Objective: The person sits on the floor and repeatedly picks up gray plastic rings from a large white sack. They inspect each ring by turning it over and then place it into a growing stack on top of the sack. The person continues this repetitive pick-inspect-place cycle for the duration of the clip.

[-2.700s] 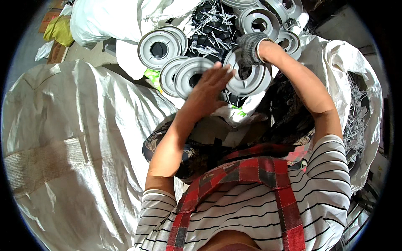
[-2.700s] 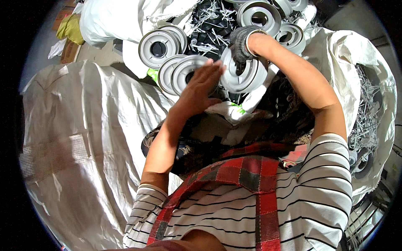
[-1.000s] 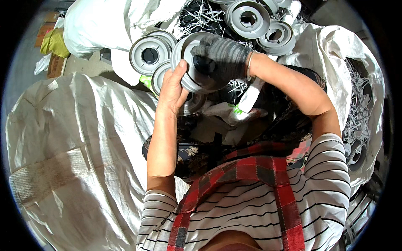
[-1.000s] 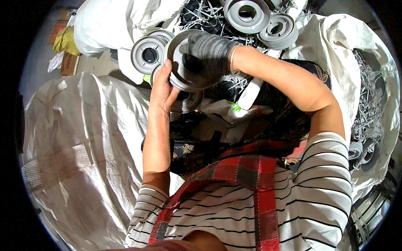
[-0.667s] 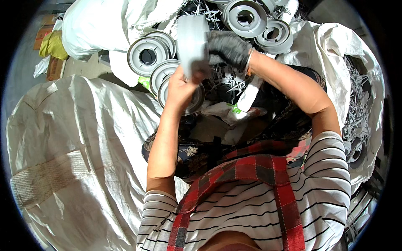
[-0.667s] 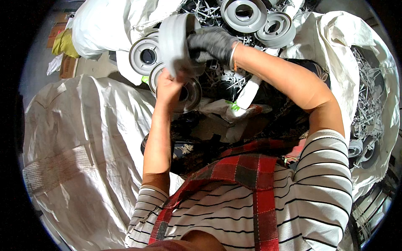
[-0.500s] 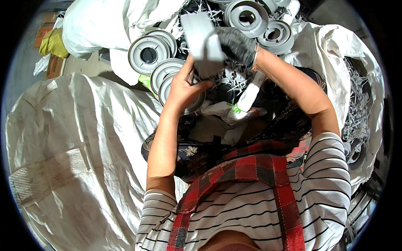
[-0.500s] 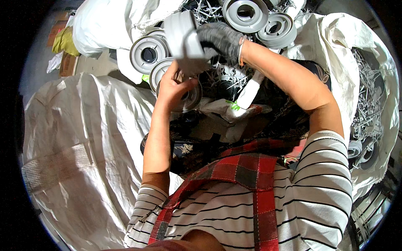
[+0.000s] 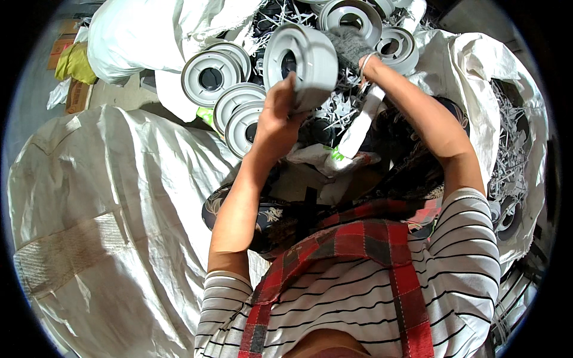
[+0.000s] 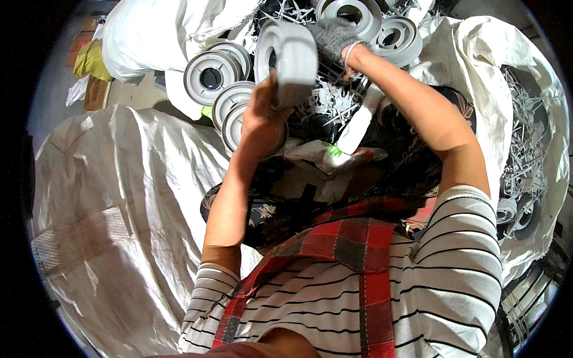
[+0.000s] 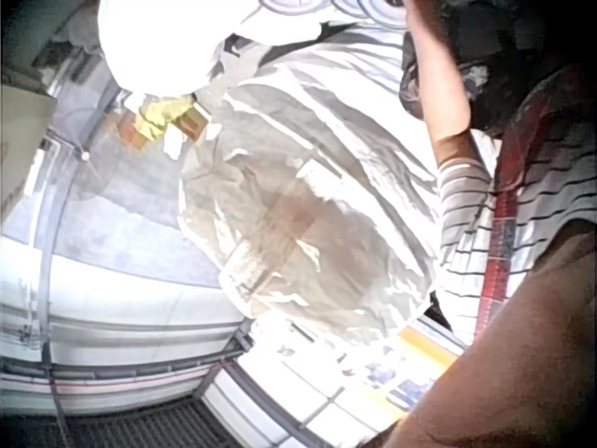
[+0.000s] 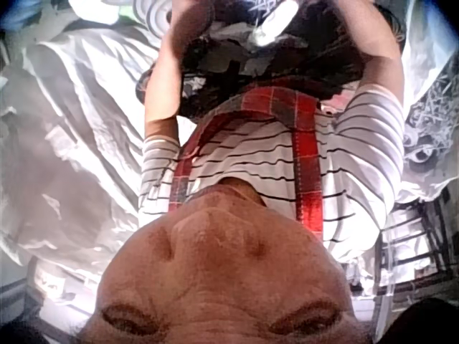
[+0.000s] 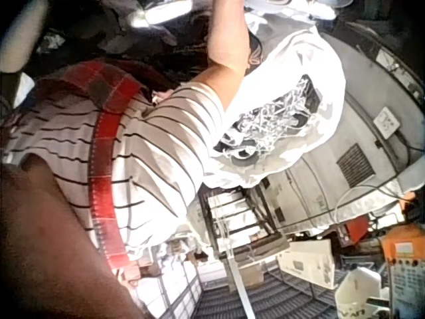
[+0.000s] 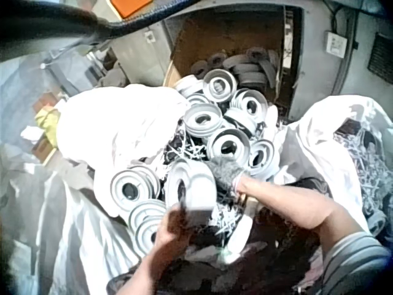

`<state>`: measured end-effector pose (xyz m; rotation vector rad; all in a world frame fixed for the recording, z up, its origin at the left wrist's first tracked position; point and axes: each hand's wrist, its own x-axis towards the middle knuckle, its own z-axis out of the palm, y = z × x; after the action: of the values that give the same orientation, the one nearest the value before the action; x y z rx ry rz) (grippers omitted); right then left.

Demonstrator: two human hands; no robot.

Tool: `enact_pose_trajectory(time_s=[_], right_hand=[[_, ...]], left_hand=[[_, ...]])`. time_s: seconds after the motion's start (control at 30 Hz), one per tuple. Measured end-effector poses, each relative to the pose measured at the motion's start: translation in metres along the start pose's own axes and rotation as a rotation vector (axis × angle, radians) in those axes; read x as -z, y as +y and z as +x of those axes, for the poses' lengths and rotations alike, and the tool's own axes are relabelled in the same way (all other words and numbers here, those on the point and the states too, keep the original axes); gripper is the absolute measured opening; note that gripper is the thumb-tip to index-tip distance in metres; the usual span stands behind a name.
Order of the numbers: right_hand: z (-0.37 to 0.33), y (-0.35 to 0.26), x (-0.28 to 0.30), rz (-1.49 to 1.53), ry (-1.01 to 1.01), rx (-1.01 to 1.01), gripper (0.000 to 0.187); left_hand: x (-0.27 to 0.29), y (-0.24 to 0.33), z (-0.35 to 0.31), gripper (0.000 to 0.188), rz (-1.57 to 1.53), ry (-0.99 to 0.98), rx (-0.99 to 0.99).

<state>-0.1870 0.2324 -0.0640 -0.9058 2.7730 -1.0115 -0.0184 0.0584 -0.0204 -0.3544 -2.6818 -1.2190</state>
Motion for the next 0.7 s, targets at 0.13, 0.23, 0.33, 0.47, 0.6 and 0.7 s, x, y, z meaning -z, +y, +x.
enact_pose_trajectory(time_s=[0.13, 0.23, 0.33, 0.47, 0.6, 0.7], right_hand=[[0.017, 0.032, 0.012, -0.378, -0.133, -0.175, 0.037], [0.021, 0.092, -0.022, -0.542, -0.269, -0.118, 0.03], [0.018, 0.083, -0.03, -0.547, -0.194, 0.024, 0.027], [-0.003, -0.051, -0.002, -0.39, -0.276, 0.077, 0.025], [-0.018, -0.056, -0.008, 0.323, -0.258, 0.474, 0.032], [0.008, -0.046, -0.013, 0.076, -0.254, -0.045, 0.028]], left_hand=[[-0.014, -0.013, -0.013, 0.07, 0.159, -0.335, -0.066], [-0.017, -0.004, -0.01, 0.067, -0.068, -0.451, 0.005], [-0.017, -0.008, -0.003, 0.065, -0.14, -0.24, 0.19], [-0.016, -0.022, 0.011, 0.053, -0.415, 0.443, 0.382], [0.022, -0.029, 0.028, 0.033, -1.071, 0.436, 0.607], [0.033, -0.029, 0.029, 0.027, -1.086, 0.579, 0.569]])
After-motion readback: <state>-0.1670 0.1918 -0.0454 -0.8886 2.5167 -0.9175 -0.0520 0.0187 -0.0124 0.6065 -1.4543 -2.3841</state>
